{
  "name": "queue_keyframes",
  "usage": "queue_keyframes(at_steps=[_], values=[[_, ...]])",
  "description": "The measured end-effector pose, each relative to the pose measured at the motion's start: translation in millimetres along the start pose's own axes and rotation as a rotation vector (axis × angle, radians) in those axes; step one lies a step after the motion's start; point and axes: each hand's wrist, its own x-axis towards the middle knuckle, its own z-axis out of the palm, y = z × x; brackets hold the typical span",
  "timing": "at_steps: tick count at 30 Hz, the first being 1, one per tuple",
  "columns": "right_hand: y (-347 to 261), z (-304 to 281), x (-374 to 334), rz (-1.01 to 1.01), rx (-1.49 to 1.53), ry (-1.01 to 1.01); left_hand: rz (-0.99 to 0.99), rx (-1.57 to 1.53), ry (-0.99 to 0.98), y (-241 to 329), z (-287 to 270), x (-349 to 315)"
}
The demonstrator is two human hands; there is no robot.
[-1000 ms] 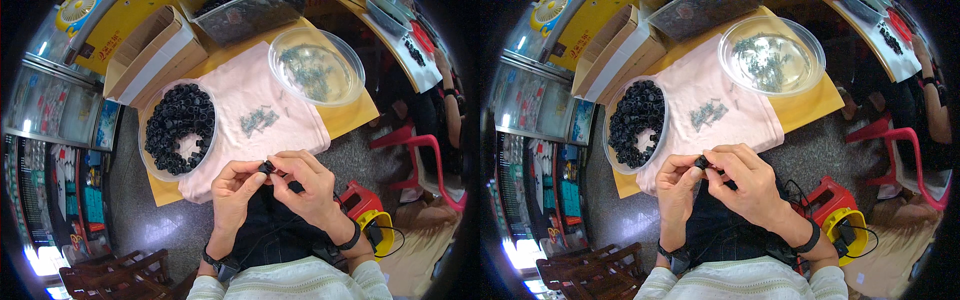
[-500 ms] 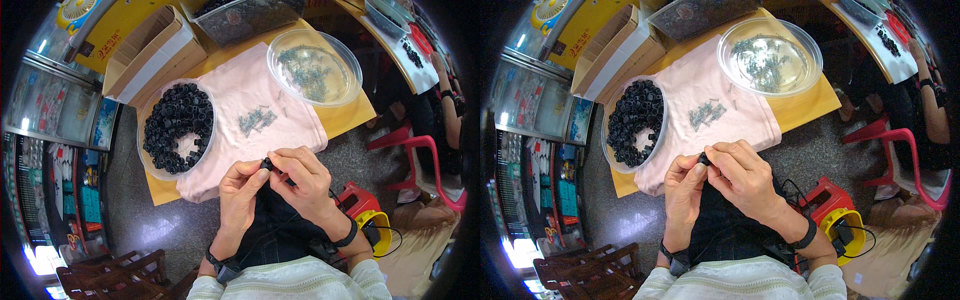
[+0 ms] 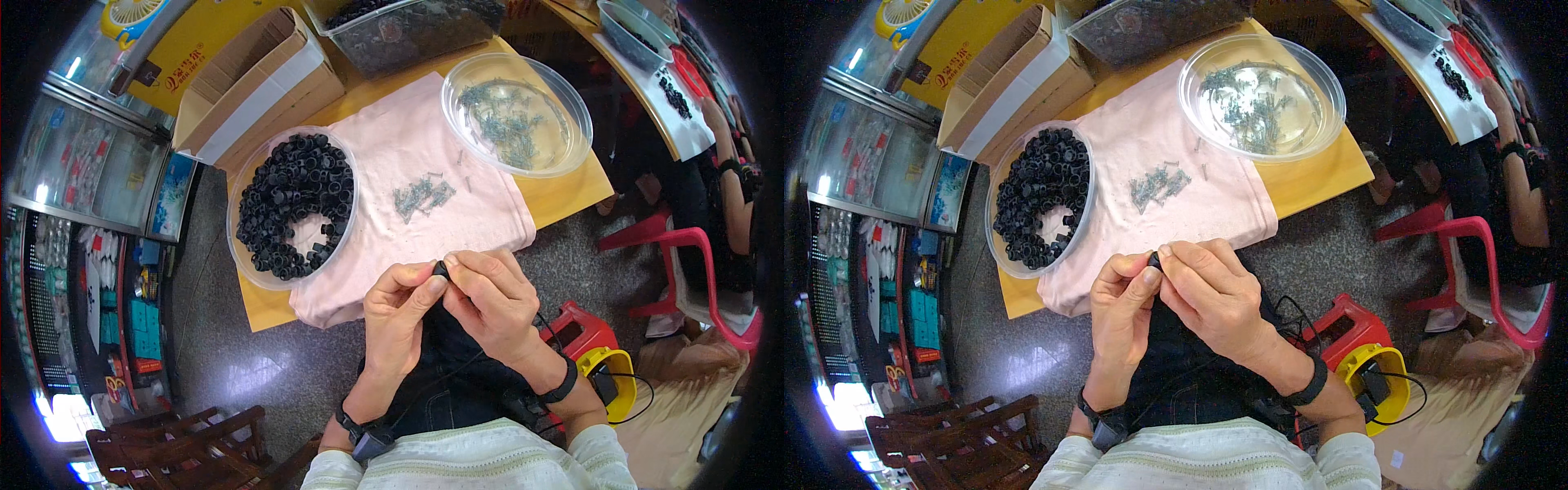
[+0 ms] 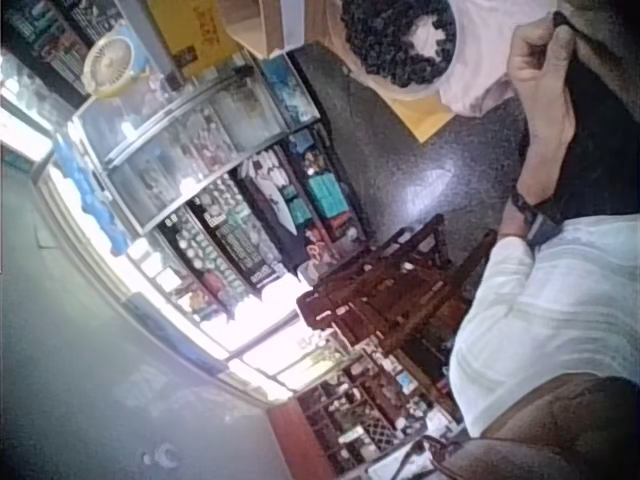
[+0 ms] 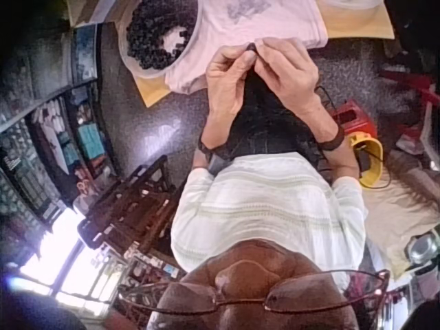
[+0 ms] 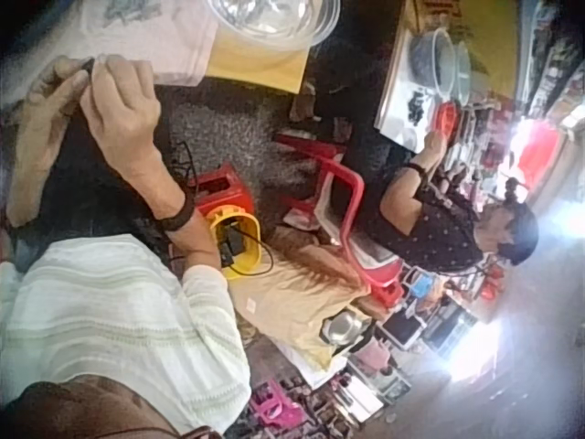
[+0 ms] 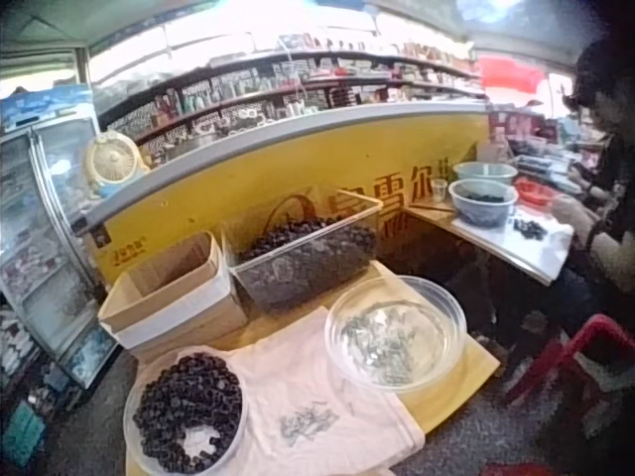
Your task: Manually assembling small black plastic components by snapping two parts together repeatedly at a workstation.
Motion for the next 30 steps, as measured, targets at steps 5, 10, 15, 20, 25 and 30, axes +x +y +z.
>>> queue_keyframes(at_steps=[5, 10, 15, 20, 25, 30], values=[[3, 2, -3, 0.206, 0.139, -0.021, 0.023, 0.027, -0.014, -2, -1, 7], [-2, 1, 7, 0.391, 0.321, -0.064, 0.025, -0.008, 0.003, 2, -2, 13], [2, 5, 10, 0.2, 0.165, -0.116, 0.041, 0.004, -0.006, 5, -9, 13], [3, 13, 7, 0.014, -0.046, -0.054, 0.056, -0.003, 0.032, -1, -8, 13], [9, 12, 1, 0.165, 0.077, -0.116, 0.066, 0.045, 0.064, -7, -18, 14], [8, -3, 16, 0.547, 0.439, -0.283, 0.144, 0.156, -0.004, 0, -22, 15]])
